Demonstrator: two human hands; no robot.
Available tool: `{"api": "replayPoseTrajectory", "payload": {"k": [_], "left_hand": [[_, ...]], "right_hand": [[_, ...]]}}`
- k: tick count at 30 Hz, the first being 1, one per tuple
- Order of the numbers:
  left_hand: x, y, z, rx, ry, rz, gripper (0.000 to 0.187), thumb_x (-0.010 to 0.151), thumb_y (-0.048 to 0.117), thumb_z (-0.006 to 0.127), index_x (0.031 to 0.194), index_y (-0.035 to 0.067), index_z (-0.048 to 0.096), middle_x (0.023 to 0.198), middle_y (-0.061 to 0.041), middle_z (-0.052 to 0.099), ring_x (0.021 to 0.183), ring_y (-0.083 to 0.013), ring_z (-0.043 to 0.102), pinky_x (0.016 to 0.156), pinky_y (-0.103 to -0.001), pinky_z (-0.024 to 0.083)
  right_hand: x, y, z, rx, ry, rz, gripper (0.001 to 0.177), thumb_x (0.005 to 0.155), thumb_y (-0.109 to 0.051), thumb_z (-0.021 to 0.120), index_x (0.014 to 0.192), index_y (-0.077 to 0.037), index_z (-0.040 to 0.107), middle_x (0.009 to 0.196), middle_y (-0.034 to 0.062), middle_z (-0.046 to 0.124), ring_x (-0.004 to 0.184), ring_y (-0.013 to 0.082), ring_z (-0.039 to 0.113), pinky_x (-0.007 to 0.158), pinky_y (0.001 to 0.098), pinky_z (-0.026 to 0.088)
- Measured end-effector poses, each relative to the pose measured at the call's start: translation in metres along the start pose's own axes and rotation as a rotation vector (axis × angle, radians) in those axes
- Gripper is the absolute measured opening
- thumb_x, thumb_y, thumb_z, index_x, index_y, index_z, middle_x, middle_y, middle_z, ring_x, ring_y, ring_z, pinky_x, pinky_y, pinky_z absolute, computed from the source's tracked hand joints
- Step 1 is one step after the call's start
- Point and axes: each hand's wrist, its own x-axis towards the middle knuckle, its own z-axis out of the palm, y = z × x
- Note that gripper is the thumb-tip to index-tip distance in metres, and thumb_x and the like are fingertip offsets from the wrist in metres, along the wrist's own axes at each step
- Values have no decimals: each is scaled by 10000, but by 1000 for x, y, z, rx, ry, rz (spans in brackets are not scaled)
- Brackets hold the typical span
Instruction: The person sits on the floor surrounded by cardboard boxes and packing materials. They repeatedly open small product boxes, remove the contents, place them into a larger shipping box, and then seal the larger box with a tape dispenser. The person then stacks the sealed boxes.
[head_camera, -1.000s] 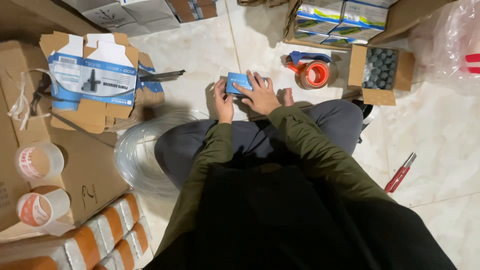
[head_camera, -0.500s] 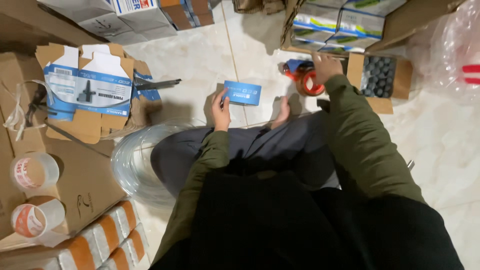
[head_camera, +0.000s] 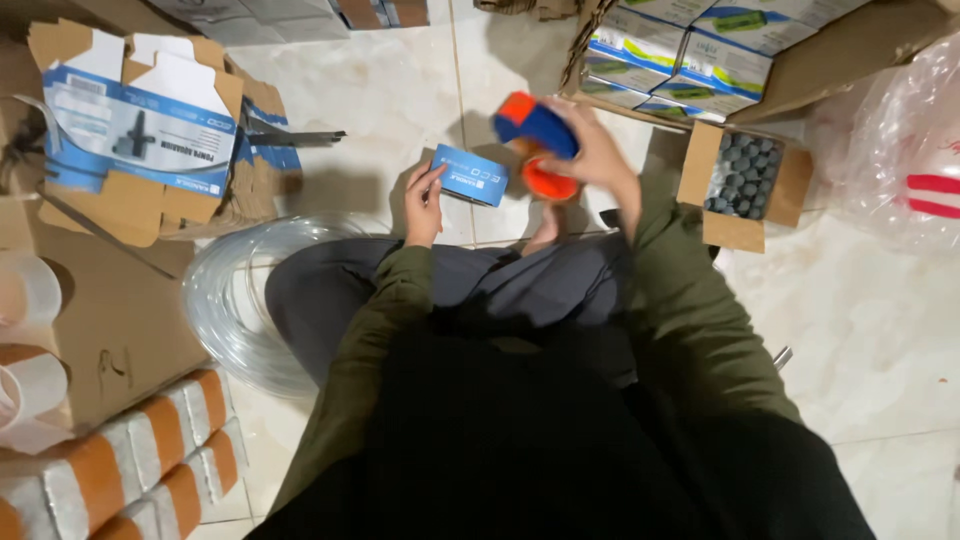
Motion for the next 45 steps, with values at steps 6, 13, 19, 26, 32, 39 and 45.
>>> {"api": "replayPoseTrajectory", "payload": {"k": [6,13,19,26,32,39,45], "left_hand": [[2,2,5,28,88,-35,316,928,12,516,1138,179,682,1213,-107,499,1129,-299,534,874,-431,510],[31,43,48,158,-99,293,403,845,-26,514,1132,206,674,1337,-117,459,1279,-348,403,1081,-460,295],[26,65,50,664,-624,302,1037,685,753,593,1481,191,239,1428,-76,427,1421,-277,180,1132,-487,-84],[28,61,54,875,-627,301,1301,432,569,813,1487,151,177,1376,-85,435,1379,-268,224,1153,-474,-53],[58,26,38,708,-642,245,1052,388,263,870,1341,185,430,1234,-8,491,1243,-281,363,1135,-545,38],[69,79,-36,400,-659,119,914,457,181,911,1276,242,509,1274,-43,563,1295,-269,418,1119,-423,273],[92,32,-88,655,-516,-121,875,521,177,884,1256,379,455,1349,70,503,1372,-250,284,1129,-496,199]], "right_hand": [[-10,-65,55,-611,-288,146,552,616,-295,690,1166,-294,646,1144,102,511,758,391,665,681,513,550],[-4,-83,58,-696,-375,216,661,651,-219,690,1295,-263,551,1066,113,561,809,393,660,690,490,544],[-19,-95,33,-752,-422,315,591,641,-219,707,1219,-298,612,1029,96,589,793,361,673,685,475,546],[-19,-110,19,-707,-449,343,668,695,-269,712,1326,-334,504,1051,110,583,862,374,668,731,488,543],[-22,-106,25,-604,-389,345,774,716,-316,681,1414,-397,356,1034,147,576,893,415,656,766,502,529],[-1,-126,39,-481,-341,238,756,737,-314,626,1431,-357,330,1014,175,566,913,433,639,808,500,517],[-1,-100,60,-568,-385,257,757,711,-376,644,1409,-424,353,981,131,582,877,399,657,771,479,529]]}}
